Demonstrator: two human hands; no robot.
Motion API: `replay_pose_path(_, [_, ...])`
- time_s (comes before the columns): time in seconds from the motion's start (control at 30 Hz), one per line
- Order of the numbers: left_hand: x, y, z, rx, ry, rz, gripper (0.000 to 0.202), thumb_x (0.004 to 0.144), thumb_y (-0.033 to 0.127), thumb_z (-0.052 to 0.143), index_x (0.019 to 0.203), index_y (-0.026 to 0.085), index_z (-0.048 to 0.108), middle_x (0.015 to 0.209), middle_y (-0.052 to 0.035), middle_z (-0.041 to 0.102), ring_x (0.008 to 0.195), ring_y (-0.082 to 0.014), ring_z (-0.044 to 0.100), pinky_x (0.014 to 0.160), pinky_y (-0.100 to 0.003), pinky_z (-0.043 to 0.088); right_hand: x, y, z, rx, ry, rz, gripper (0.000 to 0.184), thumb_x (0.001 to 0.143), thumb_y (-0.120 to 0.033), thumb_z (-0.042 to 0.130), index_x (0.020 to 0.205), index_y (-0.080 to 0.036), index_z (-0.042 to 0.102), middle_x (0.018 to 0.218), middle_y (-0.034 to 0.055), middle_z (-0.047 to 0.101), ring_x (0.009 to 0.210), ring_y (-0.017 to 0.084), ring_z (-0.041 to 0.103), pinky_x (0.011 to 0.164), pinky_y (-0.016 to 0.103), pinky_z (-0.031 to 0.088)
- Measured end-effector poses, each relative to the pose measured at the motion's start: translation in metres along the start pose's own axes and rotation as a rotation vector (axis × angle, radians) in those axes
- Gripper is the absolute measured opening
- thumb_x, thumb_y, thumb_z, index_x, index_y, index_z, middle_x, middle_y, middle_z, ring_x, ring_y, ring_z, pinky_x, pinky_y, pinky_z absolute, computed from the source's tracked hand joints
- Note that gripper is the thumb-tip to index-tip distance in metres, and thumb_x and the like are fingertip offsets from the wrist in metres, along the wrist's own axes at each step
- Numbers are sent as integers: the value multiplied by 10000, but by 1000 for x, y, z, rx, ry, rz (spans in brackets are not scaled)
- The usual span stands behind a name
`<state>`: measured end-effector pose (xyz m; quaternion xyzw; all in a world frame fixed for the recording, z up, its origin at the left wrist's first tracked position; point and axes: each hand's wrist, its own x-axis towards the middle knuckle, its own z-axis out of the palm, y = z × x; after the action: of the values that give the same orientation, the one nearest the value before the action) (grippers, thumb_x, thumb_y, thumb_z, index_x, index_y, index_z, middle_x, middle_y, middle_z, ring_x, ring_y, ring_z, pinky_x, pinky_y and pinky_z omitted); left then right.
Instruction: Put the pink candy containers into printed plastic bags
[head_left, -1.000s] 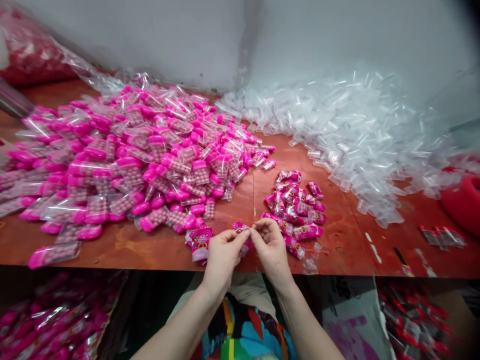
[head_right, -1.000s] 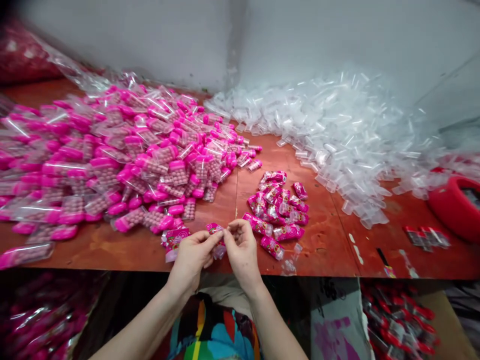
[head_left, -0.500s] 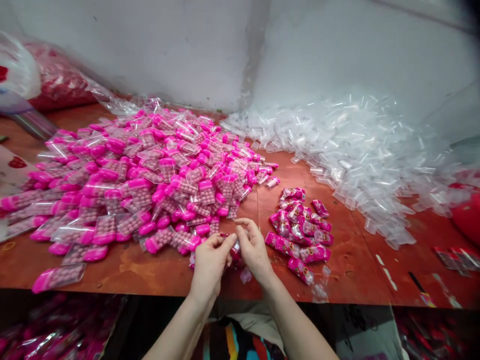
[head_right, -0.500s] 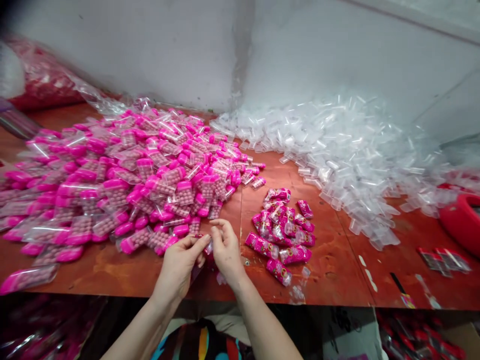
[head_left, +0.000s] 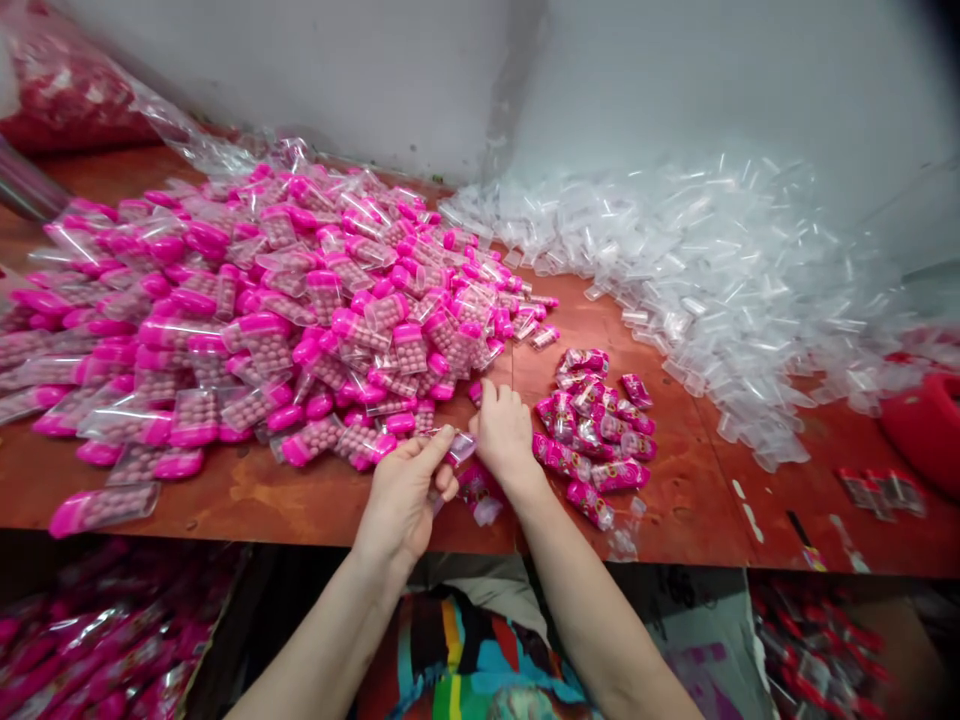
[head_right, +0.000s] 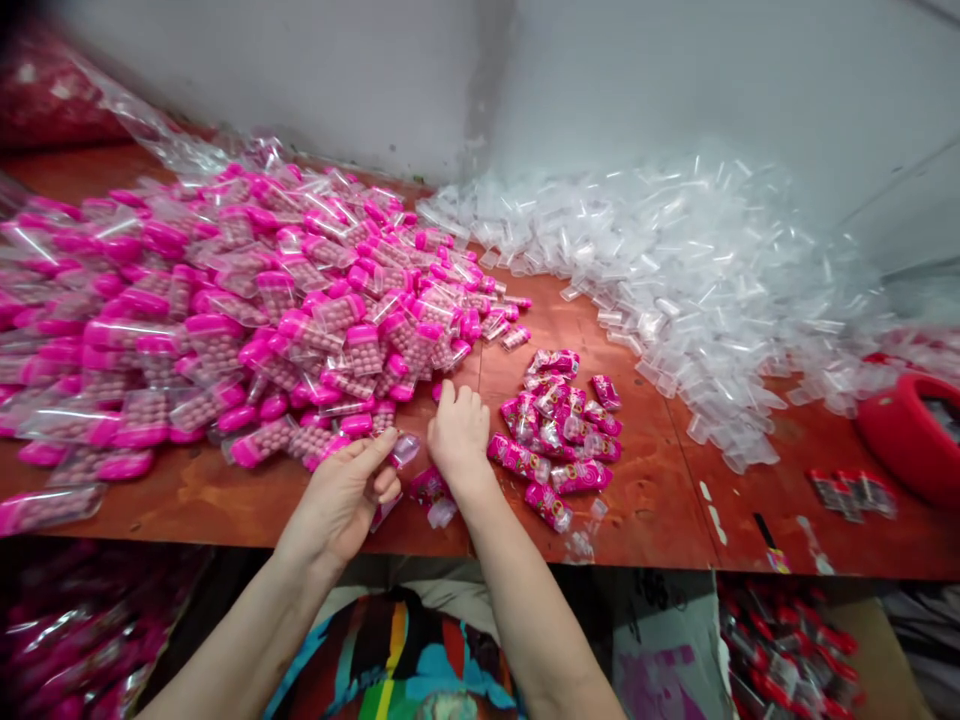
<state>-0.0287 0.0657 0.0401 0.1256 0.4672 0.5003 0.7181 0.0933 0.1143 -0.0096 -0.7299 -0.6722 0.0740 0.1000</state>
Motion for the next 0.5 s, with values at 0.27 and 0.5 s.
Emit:
replay_pose_path(0.27, [-10,-18,9,-35,-33,-47,367,607,317,848,646,144,526,496,96,406,374,-25,347,340,-173,264,-40,25,-11,102,20,-101,392,841,-104,448,1217,-96,559,1033,162,621,959,271,553,844,383,449])
replay_pose_path(0.5, [-14,-38,15,-60,-52,-63,331,657,299,813,653,157,514,505,73,470,374,-37,370,359,-186,290,-96,54,-32,1458,-161,325,225,871,-298,496,1056,-192,567,756,-2,604,561,133,559,484,237,437])
